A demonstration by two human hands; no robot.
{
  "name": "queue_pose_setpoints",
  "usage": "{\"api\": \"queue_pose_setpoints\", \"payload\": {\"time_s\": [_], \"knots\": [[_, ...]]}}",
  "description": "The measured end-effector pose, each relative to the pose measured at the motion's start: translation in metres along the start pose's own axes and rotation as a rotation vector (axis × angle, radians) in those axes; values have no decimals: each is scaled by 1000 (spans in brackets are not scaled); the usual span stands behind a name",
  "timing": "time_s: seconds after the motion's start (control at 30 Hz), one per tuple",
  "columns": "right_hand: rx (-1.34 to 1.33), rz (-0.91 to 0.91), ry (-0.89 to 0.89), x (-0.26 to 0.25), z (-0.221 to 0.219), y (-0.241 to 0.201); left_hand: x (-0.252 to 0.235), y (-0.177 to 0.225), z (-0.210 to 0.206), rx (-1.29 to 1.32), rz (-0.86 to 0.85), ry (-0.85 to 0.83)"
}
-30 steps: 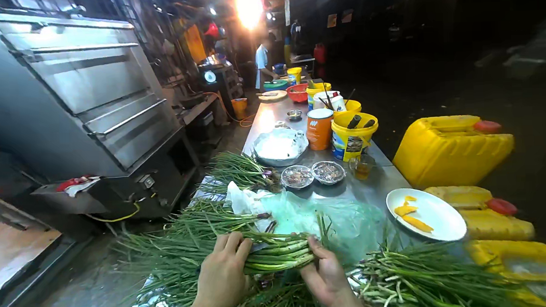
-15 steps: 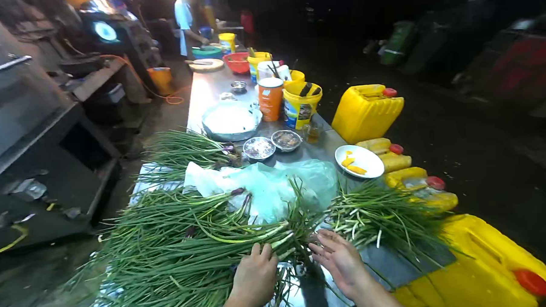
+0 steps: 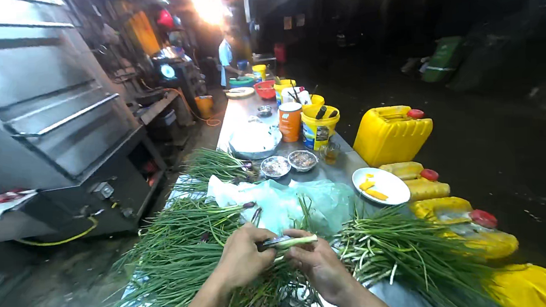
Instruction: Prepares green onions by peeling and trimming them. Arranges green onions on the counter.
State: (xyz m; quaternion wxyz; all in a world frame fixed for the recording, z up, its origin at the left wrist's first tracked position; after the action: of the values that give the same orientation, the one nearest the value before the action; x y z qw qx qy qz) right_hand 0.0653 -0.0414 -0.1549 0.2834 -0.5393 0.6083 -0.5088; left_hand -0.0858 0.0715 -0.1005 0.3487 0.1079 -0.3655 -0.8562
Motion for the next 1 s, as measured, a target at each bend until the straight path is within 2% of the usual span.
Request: {"api": "queue_pose_setpoints", "payload": {"time_s": [0.1,0.17,0.33,0.43,0.57,0.73,0.87,1.0], "knots": [[-77,134,42,-2,3,-26,2,16,10,18,3,60],[-102,196,8,-3,5,-38,5,17,11,40,-32,127],[-111,221,-51,2,2,-35,4,12,-3,130,-10,180],[-81,226,13,3,4,-24,0,6,-14,211,23,159],[-27,206,194,3,4,-25,2,10,-22,294,-31,43],[12,221,238,4,-2,-45,3,11,-22,331,-24,16],[0,244,124,4,-10,-67,-1,25,5,471,-57,-30],[-66,294,-114,13,-23,-96,-1,58,50,754,-223,-48]]}}
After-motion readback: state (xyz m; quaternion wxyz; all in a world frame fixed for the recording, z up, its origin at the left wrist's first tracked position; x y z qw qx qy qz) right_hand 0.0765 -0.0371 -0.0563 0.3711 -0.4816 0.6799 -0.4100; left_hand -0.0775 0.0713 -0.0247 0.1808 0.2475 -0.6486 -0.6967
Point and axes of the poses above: each hand's wrist, its own x-axis away from the middle knuckle, its own z-axis out of the back of the hand, y = z × x, the point moved 5 cm from there along -x, towards the middle knuckle, and after that the axes turned 4 degrees about x, right-handed, at the moved point
